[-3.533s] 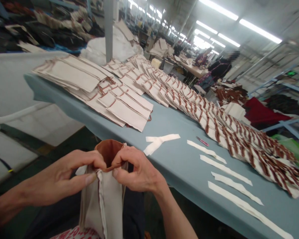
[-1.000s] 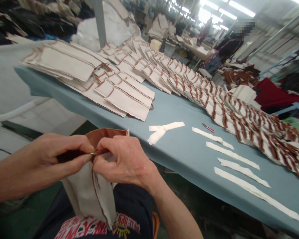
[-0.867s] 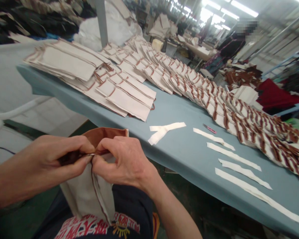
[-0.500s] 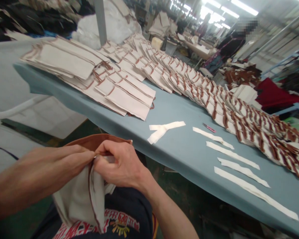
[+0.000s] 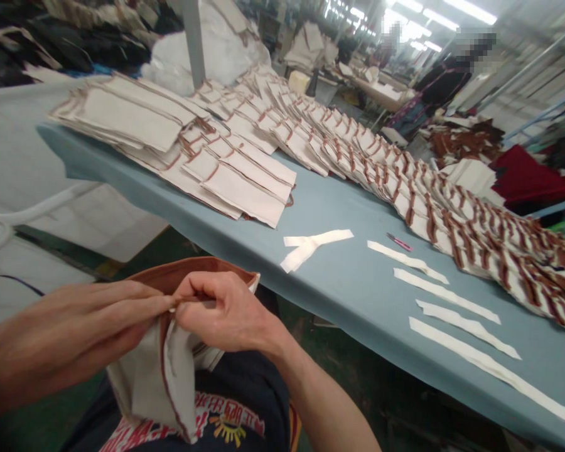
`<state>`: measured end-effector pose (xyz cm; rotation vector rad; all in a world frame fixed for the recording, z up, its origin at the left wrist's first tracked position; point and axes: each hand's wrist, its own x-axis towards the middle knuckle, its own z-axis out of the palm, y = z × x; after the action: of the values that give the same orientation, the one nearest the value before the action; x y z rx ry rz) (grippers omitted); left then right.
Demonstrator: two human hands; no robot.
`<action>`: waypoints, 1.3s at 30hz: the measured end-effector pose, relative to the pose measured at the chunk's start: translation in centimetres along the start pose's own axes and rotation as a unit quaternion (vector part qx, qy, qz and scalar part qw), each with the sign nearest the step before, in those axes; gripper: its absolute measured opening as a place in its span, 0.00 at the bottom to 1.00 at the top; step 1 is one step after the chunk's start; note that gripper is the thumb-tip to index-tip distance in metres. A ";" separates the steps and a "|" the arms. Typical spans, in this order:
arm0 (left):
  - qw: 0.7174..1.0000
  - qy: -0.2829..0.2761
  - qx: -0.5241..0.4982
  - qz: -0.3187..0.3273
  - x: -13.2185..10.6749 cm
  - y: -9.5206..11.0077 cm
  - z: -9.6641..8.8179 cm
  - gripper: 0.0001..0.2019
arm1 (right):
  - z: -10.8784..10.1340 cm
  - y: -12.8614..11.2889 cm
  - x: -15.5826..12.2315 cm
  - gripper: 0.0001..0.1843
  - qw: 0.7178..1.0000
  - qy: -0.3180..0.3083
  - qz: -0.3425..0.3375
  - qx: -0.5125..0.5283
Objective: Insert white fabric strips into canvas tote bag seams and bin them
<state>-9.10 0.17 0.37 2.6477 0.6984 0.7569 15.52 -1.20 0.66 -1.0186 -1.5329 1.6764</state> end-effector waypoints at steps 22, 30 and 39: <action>0.988 -0.096 -0.115 -0.041 2.1 -0.5 -1.3 0.19 | 1.1 0.1 -1.7 0.03 0.948 0.144 -0.168 -0.230; 0.979 -0.128 -0.137 -0.073 4.0 0.1 -0.7 0.24 | 0.3 -0.1 -2.5 0.04 0.909 0.147 -0.189 -0.340; 0.958 -0.088 -0.236 -0.134 2.5 -1.0 -0.3 0.21 | -3.6 1.0 -2.3 0.19 0.962 0.059 -0.121 -0.237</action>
<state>-7.79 2.34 1.23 2.1025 0.7055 0.5242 19.84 -1.50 -0.12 -1.0893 -1.9385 1.0819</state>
